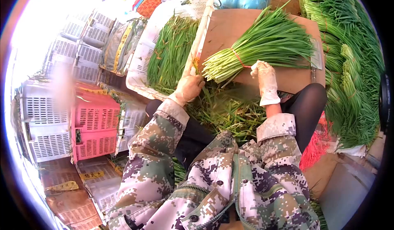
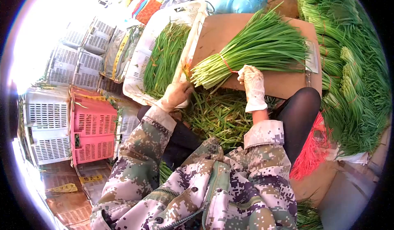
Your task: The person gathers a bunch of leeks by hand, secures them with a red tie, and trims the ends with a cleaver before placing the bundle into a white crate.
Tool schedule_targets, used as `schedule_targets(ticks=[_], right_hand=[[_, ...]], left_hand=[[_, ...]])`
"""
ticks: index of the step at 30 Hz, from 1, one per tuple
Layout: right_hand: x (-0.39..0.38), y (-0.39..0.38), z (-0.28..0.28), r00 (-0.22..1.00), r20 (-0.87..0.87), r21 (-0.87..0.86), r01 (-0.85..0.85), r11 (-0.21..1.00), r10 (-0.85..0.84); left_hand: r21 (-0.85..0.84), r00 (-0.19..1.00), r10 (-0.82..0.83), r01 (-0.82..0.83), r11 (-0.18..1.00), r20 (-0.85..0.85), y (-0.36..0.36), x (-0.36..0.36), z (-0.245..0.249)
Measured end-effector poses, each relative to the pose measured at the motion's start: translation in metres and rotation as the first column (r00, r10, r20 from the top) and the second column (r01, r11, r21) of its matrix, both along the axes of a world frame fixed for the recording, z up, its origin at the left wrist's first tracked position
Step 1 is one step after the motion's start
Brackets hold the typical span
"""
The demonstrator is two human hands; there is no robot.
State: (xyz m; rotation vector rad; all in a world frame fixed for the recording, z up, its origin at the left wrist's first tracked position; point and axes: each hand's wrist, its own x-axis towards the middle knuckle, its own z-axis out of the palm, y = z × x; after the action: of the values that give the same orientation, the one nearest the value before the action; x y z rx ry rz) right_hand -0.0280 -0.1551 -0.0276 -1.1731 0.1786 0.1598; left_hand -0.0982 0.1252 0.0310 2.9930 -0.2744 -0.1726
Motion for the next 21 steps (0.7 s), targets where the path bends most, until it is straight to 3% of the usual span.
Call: schedule_targets(ticks=[2,4,6,8,11,13,14,16,21], right_hand=[[-0.001,-0.001,-0.001,1.000,0.002,0.004,-0.014,1.000,0.014],[-0.001,-0.001,0.003,1.000,-0.021,-0.038,-0.018,0.999,0.017],[0.000,-0.001,-0.002,0.999,-0.005,-0.013,-0.038,0.999,0.038],[-0.001,-0.001,0.000,1.000,-0.008,-0.042,-0.015,0.999,0.014],[-0.002,0.000,0.001,1.000,-0.029,-0.048,-0.012,0.999,0.010],[-0.002,-0.001,0.001,1.000,-0.022,-0.038,-0.017,0.999,0.016],[-0.002,0.000,0.001,1.000,-0.015,-0.027,-0.025,0.999,0.025],[-0.001,0.001,0.001,0.999,-0.036,-0.045,-0.007,0.999,0.005],[-0.003,0.000,0.007,0.999,-0.033,-0.050,-0.009,0.999,0.008]], left_hand=[[0.000,0.990,0.088,-0.088,0.996,0.111,0.005,-0.001,0.003],[-0.109,0.968,0.179,-0.161,0.981,0.179,-0.006,0.007,0.013],[-0.251,0.959,0.171,-0.113,0.961,0.225,-0.032,0.015,0.024],[-0.307,0.975,0.153,-0.097,0.947,0.162,-0.057,0.024,0.029],[-0.224,0.975,0.048,0.001,0.975,0.215,-0.075,0.043,0.016],[-0.022,0.980,-0.048,0.053,0.998,0.191,-0.077,0.053,0.005],[-0.022,0.980,-0.053,0.058,0.998,0.190,-0.078,0.057,-0.001],[0.254,0.985,-0.159,0.137,0.958,0.069,-0.081,0.061,-0.005],[0.248,0.971,-0.234,0.217,0.944,0.043,-0.068,0.058,0.004]])
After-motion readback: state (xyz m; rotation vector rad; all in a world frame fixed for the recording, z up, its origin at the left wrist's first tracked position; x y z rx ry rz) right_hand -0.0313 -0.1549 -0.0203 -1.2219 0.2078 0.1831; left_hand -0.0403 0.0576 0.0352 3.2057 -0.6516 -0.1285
